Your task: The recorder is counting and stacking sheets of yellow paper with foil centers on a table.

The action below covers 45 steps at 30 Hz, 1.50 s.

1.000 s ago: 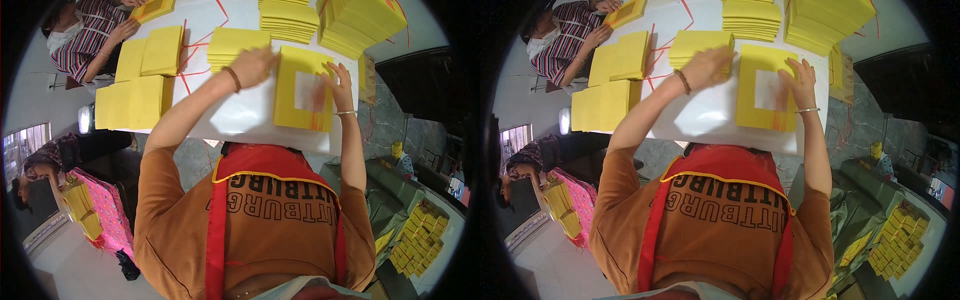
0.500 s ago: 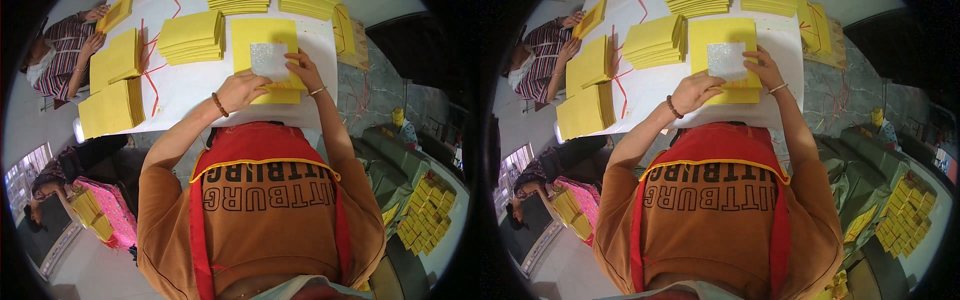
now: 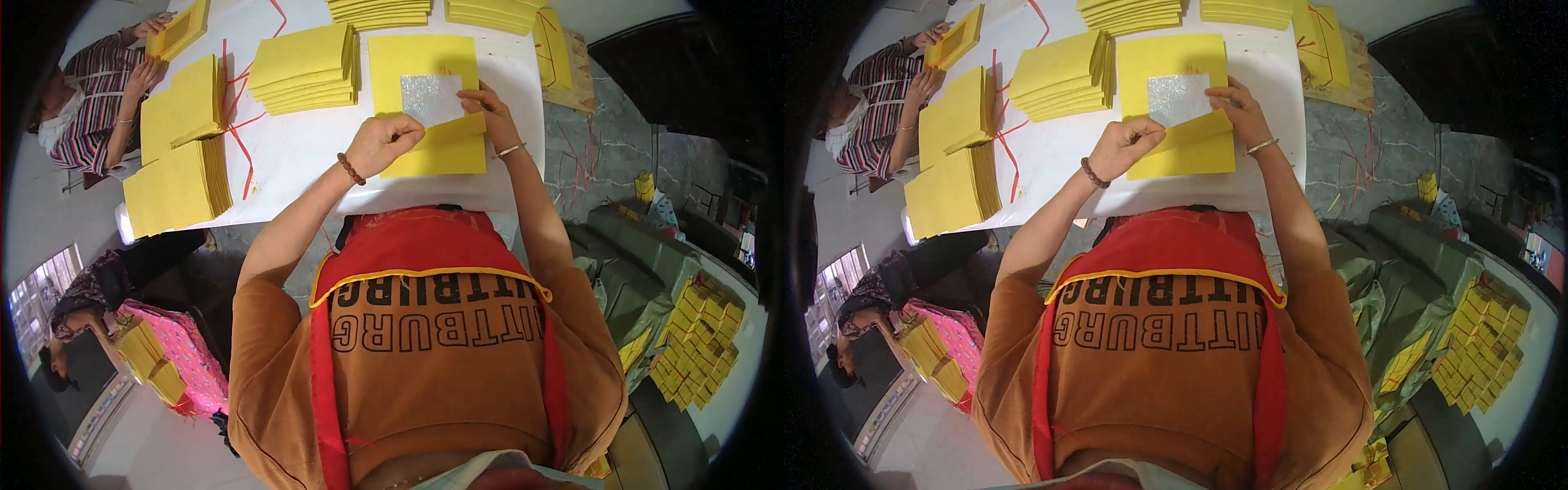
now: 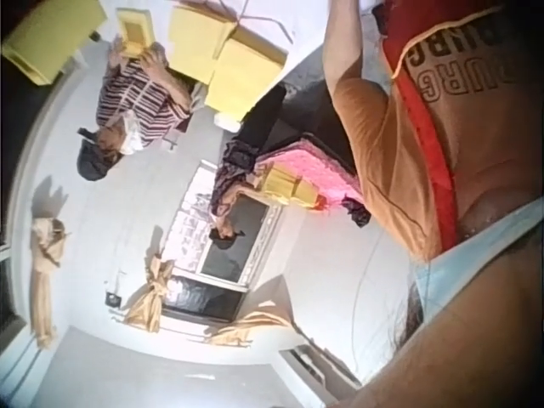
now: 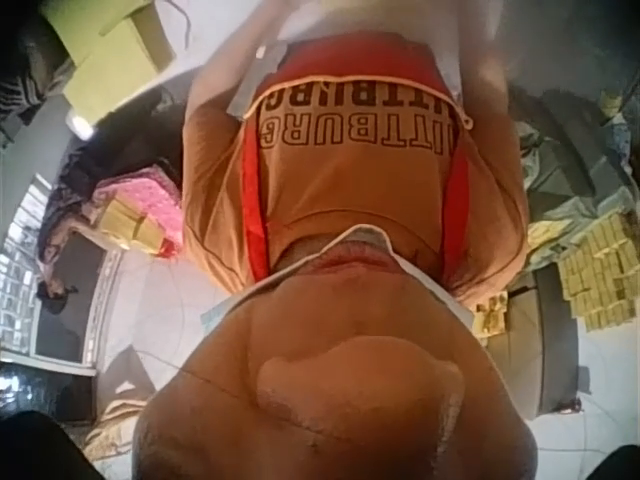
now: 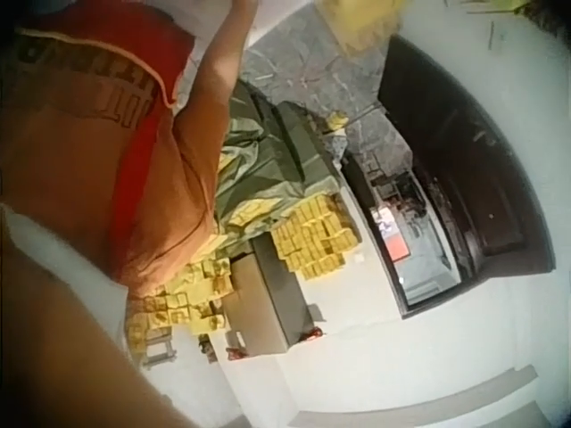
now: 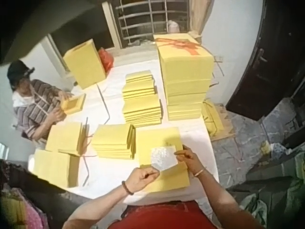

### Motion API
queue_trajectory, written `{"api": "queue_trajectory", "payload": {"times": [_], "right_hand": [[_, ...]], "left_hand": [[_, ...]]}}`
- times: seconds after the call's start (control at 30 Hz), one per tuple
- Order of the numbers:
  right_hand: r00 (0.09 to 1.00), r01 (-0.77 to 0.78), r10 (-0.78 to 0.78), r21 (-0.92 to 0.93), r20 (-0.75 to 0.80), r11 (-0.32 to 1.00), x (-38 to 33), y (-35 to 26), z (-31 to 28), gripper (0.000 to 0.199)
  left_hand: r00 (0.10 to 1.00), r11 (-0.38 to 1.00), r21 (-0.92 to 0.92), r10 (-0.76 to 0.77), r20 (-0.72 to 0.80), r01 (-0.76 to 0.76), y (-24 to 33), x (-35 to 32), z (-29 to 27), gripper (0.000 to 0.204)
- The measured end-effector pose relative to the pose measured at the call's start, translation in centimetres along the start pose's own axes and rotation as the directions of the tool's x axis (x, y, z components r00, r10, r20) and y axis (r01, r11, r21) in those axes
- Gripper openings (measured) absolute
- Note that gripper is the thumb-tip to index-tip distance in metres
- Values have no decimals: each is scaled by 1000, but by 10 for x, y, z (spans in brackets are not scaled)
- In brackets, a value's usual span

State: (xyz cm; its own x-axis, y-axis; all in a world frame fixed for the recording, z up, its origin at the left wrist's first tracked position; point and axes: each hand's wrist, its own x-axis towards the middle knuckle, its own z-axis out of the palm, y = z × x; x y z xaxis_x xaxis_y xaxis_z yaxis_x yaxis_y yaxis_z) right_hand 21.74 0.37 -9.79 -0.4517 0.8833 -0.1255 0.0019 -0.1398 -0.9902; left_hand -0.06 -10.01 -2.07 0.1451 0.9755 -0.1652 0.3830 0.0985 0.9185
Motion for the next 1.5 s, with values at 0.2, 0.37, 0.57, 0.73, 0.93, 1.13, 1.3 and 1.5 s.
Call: {"api": "queue_trajectory", "payload": {"times": [0.2,0.37,0.57,0.73,0.93,1.13,1.3,1.5], "right_hand": [[1000,-31,31,40,6,999,5,0,0,20],[999,-44,43,35,27,998,5,-4,-1,19],[999,-33,32,40,24,999,3,-4,-2,21],[995,-98,97,42,34,994,3,-14,-10,26],[927,360,-301,-303,224,882,-17,-31,-23,25],[845,523,-372,-450,383,724,-20,-5,-17,21],[942,318,-277,-238,189,918,-28,-6,-3,18],[855,518,-417,-482,308,707,-31,-39,-10,14]], "left_hand": [[1000,996,-94,6,2,-5,0,1,-2,18],[998,982,-182,-48,44,55,-3,3,-2,17],[991,978,-160,-124,58,131,5,3,-4,17],[994,983,-150,-99,42,104,-1,6,-4,18],[987,982,-120,-133,93,144,-5,9,-9,20],[905,977,-210,115,410,-29,10,-3,-40,36],[945,858,408,238,223,-313,-4,-18,-38,42],[913,731,582,406,51,-357,-2,-17,-32,37]]}}
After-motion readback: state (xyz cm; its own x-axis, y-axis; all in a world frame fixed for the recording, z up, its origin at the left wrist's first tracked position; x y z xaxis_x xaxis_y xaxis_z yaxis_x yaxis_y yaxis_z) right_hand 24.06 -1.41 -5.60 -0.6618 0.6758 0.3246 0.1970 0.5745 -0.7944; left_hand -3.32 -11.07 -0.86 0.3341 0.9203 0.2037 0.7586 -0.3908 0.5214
